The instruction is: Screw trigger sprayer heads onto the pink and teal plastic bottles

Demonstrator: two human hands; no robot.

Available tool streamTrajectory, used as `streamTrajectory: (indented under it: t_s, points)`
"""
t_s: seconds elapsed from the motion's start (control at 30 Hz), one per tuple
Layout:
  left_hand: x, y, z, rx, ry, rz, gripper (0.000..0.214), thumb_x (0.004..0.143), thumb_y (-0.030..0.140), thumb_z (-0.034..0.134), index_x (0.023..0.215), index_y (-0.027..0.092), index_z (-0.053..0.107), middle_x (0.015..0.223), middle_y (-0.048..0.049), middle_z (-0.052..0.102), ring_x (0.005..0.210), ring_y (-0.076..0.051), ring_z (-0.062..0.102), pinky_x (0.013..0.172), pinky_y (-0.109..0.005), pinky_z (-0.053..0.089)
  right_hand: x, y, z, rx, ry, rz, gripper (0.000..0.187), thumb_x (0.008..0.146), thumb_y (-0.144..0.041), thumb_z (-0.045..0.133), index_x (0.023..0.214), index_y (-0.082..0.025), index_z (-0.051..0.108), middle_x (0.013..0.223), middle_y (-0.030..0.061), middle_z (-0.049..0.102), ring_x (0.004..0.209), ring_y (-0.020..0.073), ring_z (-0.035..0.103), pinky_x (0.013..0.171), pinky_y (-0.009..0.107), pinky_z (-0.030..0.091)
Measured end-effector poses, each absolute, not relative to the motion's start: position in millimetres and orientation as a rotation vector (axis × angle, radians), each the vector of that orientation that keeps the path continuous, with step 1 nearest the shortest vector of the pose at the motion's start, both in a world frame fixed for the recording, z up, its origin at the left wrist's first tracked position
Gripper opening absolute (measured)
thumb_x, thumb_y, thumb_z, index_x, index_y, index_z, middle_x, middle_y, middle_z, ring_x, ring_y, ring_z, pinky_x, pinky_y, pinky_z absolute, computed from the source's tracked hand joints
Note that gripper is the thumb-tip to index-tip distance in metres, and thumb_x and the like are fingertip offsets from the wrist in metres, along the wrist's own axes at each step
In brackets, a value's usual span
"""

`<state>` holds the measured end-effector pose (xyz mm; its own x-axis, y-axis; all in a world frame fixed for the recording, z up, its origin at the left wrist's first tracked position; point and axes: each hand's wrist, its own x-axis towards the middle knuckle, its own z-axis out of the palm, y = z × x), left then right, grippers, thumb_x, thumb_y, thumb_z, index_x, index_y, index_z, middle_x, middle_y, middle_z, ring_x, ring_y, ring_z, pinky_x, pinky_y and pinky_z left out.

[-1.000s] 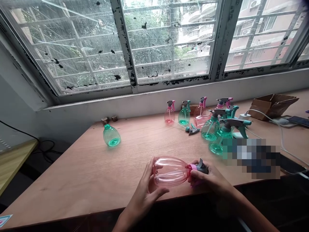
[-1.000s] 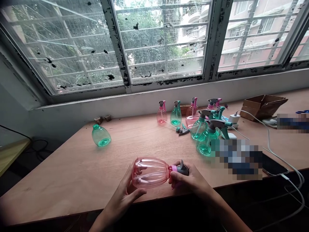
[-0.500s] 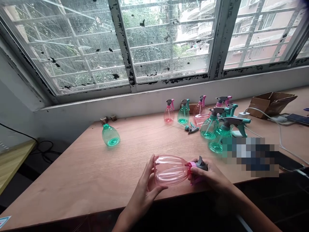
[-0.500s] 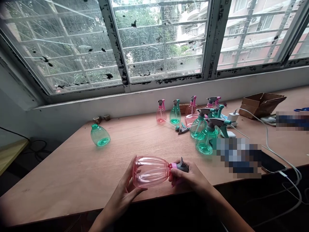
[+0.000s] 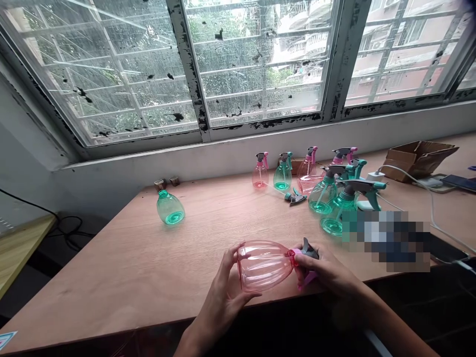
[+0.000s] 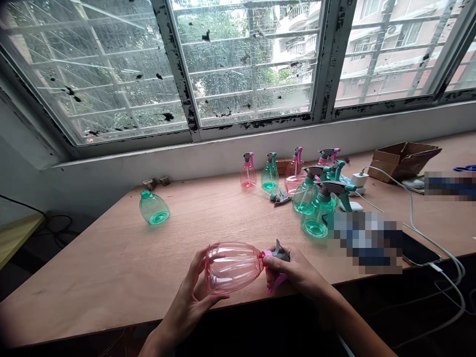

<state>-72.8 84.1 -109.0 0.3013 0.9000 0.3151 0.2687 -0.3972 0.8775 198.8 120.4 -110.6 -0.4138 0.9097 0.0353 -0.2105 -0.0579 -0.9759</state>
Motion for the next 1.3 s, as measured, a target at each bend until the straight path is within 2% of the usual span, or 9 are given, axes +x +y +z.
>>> streamTrajectory:
  t_s: [0.2,0.27,0.37,0.47,0.57,0.7,0.87,1.1,1.3]
  points:
    - [-73.2,73.3,-101.8,1.899,1.029,1.082,0.092,0.079,0.035,0.081,0.149,0.044,0.022,0.159,-0.0066,0.031,0.143,-0.035,0.035,0.119,-0.054,0.025,199.6,111.9,-112.7,-0.883,-1.321,1.573,0.036,0.082,-0.051,0.073,0.087,-0.017,0.062,0.058,0.0008,0.070,0.050,0.0185,0.067,0.050,0.027,0.054]
    - [-72.0,68.4,-95.0,1.748,0.889,1.123,0.102,0.069,0.051,0.084,0.150,0.042,0.023,0.161,-0.0073,0.027,0.143,-0.038,0.033,0.116,-0.052,0.032,200.6,102.5,-114.4,-0.939,-1.425,1.447,0.037,0.082,-0.053,0.073,0.089,-0.018,0.065,0.064,0.0035,0.073,0.056,0.0215,0.070,0.053,0.029,0.056]
    - [-65.8,60.7,-82.6,1.498,0.756,1.278,0.093,0.069,0.078,0.064,0.145,0.032,0.040,0.155,-0.0104,0.038,0.137,-0.040,0.040,0.106,-0.049,0.044,200.7,83.2,-113.1,-0.919,-1.759,0.947,0.031,0.077,-0.046,0.080,0.095,-0.022,0.073,0.083,0.0074,0.079,0.072,0.0255,0.074,0.066,0.032,0.058]
    - [-56.5,52.8,-72.9,1.397,0.905,1.406,0.057,0.083,0.067,0.058,0.122,0.025,0.062,0.138,-0.0111,0.057,0.126,-0.038,0.051,0.102,-0.046,0.044,196.1,67.3,-104.8,-0.768,-1.939,0.575,0.036,0.074,-0.036,0.085,0.107,-0.026,0.073,0.093,0.0054,0.080,0.079,0.0243,0.075,0.077,0.028,0.056]
    - [-49.0,47.4,-72.2,1.347,1.038,1.504,0.036,0.087,0.051,0.059,0.111,0.025,0.063,0.119,-0.0086,0.066,0.110,-0.032,0.060,0.095,-0.042,0.045,188.1,63.3,-93.2,-0.817,-1.918,0.703,0.027,0.078,-0.035,0.082,0.101,-0.024,0.073,0.085,0.0019,0.079,0.071,0.0199,0.073,0.068,0.023,0.055]
    - [-43.7,48.8,-79.7,1.583,1.082,1.652,0.037,0.088,0.051,0.057,0.113,0.024,0.060,0.109,-0.0085,0.066,0.102,-0.030,0.060,0.090,-0.042,0.045,181.5,69.5,-87.4,-0.892,-1.710,1.193,0.025,0.084,-0.043,0.074,0.085,-0.019,0.070,0.066,0.0018,0.074,0.059,0.0177,0.067,0.056,0.024,0.050]
    - [-50.2,59.2,-76.8,1.904,1.013,1.662,0.039,0.092,0.051,0.052,0.121,0.025,0.054,0.111,-0.0089,0.061,0.103,-0.029,0.056,0.092,-0.045,0.046,185.1,76.4,-89.8,-0.856,-1.518,1.447,0.030,0.085,-0.045,0.072,0.089,-0.015,0.067,0.066,0.0042,0.074,0.062,0.0178,0.067,0.060,0.026,0.051]
    - [-71.2,73.5,-42.9,2.580,1.356,0.968,0.083,0.067,0.059,0.082,0.135,0.027,0.047,0.132,-0.0118,0.058,0.125,-0.038,0.047,0.106,-0.056,0.034,181.8,93.4,-45.2,-1.077,-1.842,1.073,0.035,0.084,-0.049,0.073,0.100,-0.019,0.067,0.065,-0.0004,0.070,0.058,0.0186,0.069,0.055,0.026,0.051]
    - [-70.7,127.7,-45.5,2.432,1.314,0.836,0.066,0.078,0.042,0.077,0.136,0.028,0.048,0.130,-0.0095,0.061,0.118,-0.032,0.056,0.099,-0.049,0.046,174.8,121.0,4.3,-0.943,-2.172,0.872,0.044,0.097,-0.055,0.052,0.128,-0.024,0.057,0.083,0.0019,0.076,0.072,0.0203,0.072,0.066,0.029,0.053]
